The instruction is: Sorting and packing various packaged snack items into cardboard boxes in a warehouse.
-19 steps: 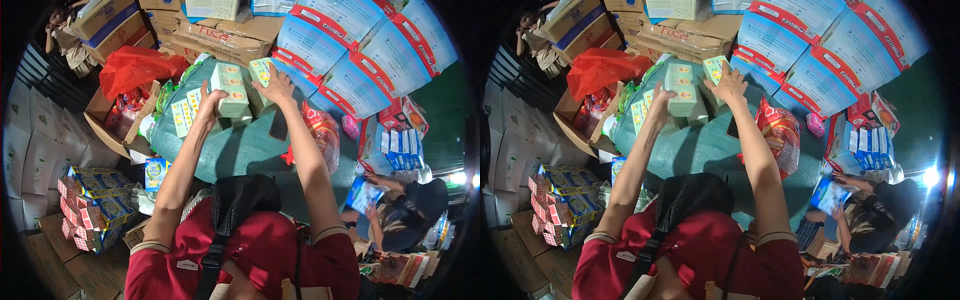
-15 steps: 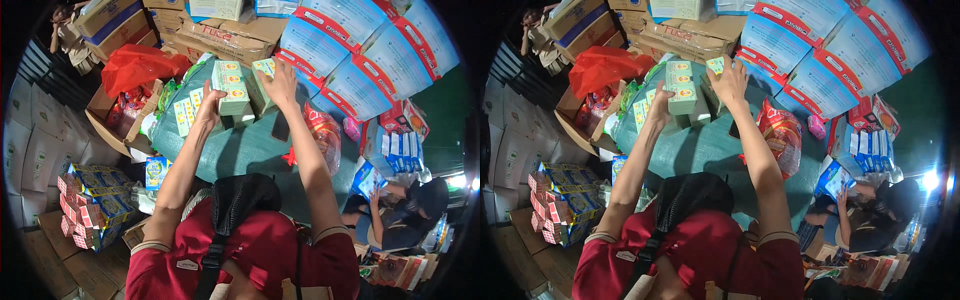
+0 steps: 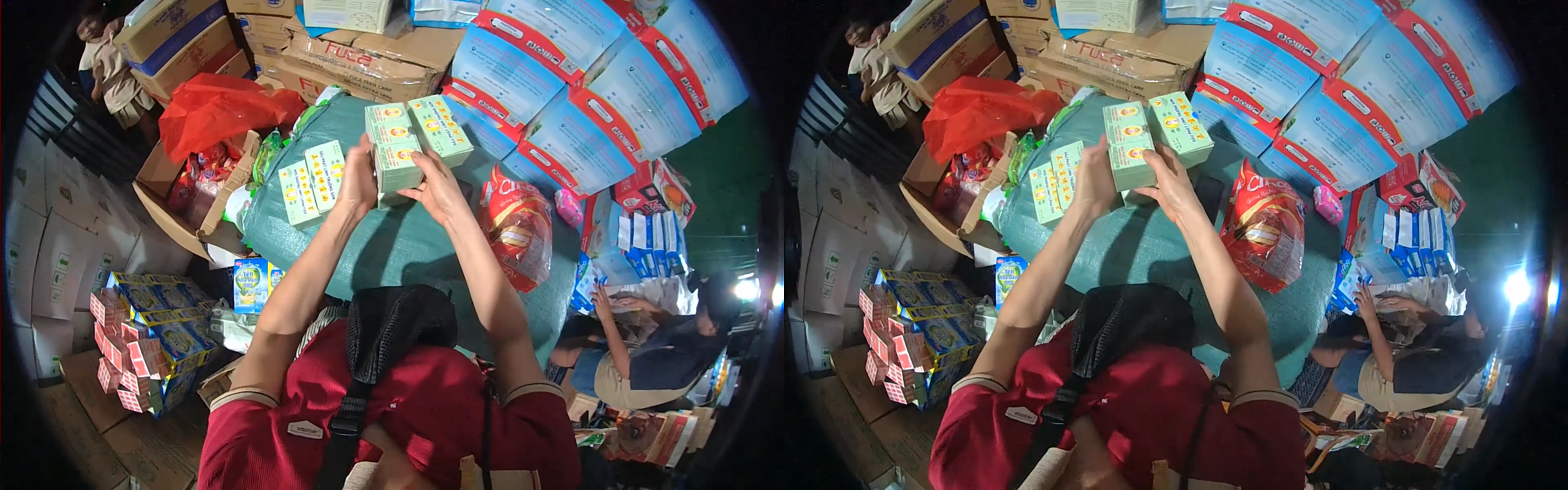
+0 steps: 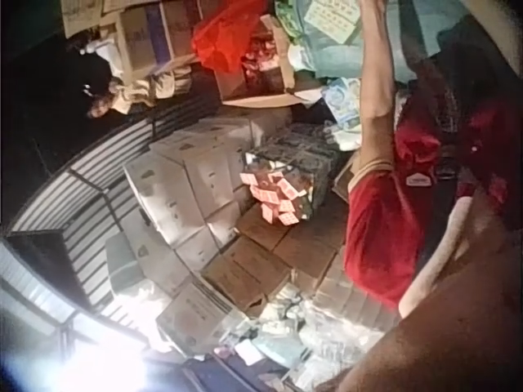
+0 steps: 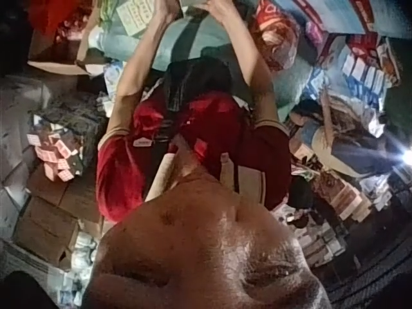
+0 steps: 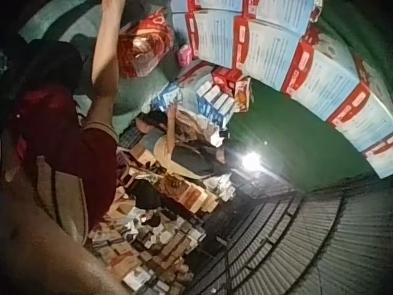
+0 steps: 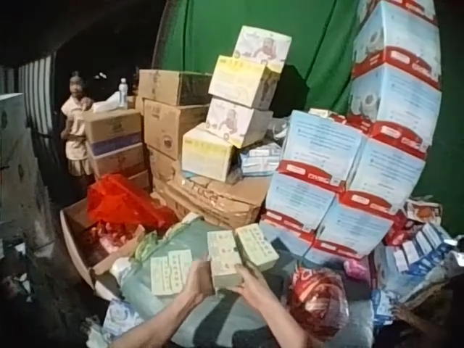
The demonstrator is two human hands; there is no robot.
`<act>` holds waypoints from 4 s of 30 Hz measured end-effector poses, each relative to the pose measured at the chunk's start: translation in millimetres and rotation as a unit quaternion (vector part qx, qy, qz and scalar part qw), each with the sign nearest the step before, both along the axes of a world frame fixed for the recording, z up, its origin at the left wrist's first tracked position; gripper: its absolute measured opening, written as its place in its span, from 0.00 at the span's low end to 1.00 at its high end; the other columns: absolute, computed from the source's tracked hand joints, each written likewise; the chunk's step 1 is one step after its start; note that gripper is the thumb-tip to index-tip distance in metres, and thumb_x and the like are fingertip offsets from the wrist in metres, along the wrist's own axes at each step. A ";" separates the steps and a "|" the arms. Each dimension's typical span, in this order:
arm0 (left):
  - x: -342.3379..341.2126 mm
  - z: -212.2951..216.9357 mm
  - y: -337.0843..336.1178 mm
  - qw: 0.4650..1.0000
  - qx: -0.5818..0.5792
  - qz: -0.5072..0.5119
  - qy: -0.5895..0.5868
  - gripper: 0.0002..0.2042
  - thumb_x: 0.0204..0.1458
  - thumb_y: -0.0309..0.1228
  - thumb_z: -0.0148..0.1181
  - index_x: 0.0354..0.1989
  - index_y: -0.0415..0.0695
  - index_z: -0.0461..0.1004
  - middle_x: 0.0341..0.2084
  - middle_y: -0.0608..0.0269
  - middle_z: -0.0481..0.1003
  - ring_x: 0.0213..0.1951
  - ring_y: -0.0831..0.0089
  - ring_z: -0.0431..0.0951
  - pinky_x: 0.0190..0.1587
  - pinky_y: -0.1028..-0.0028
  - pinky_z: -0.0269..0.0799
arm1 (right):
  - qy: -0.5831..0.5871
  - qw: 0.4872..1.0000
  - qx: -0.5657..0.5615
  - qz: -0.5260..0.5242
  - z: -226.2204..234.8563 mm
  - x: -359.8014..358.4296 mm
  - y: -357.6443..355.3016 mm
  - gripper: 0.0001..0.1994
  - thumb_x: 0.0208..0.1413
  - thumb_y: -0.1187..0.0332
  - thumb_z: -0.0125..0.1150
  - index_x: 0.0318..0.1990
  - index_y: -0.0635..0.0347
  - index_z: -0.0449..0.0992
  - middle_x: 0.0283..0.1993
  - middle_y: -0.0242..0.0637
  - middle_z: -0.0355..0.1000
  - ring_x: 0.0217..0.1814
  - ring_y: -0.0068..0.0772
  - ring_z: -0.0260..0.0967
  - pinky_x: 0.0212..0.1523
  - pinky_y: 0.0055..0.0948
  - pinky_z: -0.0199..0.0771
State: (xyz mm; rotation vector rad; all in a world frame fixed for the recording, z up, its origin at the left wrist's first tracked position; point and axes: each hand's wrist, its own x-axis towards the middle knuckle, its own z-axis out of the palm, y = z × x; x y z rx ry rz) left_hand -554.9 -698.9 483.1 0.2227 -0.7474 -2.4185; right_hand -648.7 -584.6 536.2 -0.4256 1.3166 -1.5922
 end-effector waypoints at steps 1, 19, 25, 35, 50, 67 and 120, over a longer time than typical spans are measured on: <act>-2.3 2.2 -4.6 0.997 0.011 -0.036 0.062 0.30 0.48 0.40 0.45 0.59 0.41 0.47 0.53 0.53 0.60 0.53 0.60 0.63 0.58 0.63 0.54 | 0.024 0.999 -0.026 -0.013 3.1 -0.7 2.3 0.24 0.54 0.59 0.51 0.56 0.55 0.57 0.53 0.41 0.63 0.51 0.36 0.64 0.48 0.45 0.66; -54.7 -98.0 26.9 0.705 -0.316 0.125 -0.622 0.60 0.24 0.40 0.73 0.61 0.48 0.29 0.60 0.41 0.41 0.59 0.49 0.50 0.56 0.58 0.56 | 0.008 0.973 -0.220 -0.062 90.5 -5.1 85.4 0.24 0.56 0.60 0.45 0.57 0.64 0.54 0.56 0.48 0.59 0.58 0.44 0.57 0.56 0.50 0.54; -54.2 -91.6 41.0 0.783 -0.187 0.277 -0.524 0.45 0.30 0.43 0.65 0.56 0.33 0.48 0.49 0.45 0.62 0.50 0.57 0.65 0.53 0.63 0.60 | 0.013 0.971 -0.221 -0.085 92.9 -11.7 102.6 0.29 0.55 0.58 0.47 0.59 0.69 0.51 0.58 0.51 0.56 0.61 0.48 0.54 0.60 0.52 0.49; -14.0 -90.2 67.7 0.965 0.233 0.064 -0.105 0.21 0.41 0.37 0.50 0.46 0.42 0.66 0.41 0.59 0.71 0.43 0.65 0.70 0.47 0.66 0.63 | 0.003 0.978 -0.209 -0.029 79.9 -14.1 97.6 0.27 0.56 0.59 0.46 0.58 0.66 0.51 0.58 0.50 0.56 0.60 0.47 0.55 0.59 0.51 0.51; -33.4 -151.4 49.0 0.949 0.162 0.182 -0.202 0.28 0.50 0.28 0.45 0.61 0.41 0.47 0.51 0.58 0.65 0.46 0.67 0.69 0.49 0.69 0.65 | 0.029 0.997 -0.067 0.036 11.1 21.1 39.7 0.24 0.56 0.63 0.48 0.59 0.56 0.55 0.53 0.36 0.62 0.54 0.29 0.61 0.47 0.38 0.65; -6.6 -64.3 65.8 0.962 0.147 0.042 -0.226 0.30 0.54 0.58 0.28 0.55 0.50 0.58 0.49 0.58 0.64 0.51 0.62 0.63 0.49 0.57 0.62 | 0.129 0.992 0.017 -0.008 -94.8 -9.6 -4.3 0.25 0.57 0.56 0.45 0.58 0.59 0.56 0.55 0.40 0.60 0.56 0.33 0.59 0.52 0.33 0.61; 5.3 -64.4 53.7 0.932 0.017 -0.018 -0.362 0.40 0.46 0.68 0.26 0.61 0.51 0.51 0.59 0.57 0.55 0.57 0.53 0.53 0.52 0.49 0.52 | 0.600 0.711 0.358 0.070 -137.9 4.8 104.0 0.39 0.46 0.61 0.56 0.59 0.77 0.43 0.50 0.63 0.57 0.50 0.56 0.61 0.48 0.42 0.66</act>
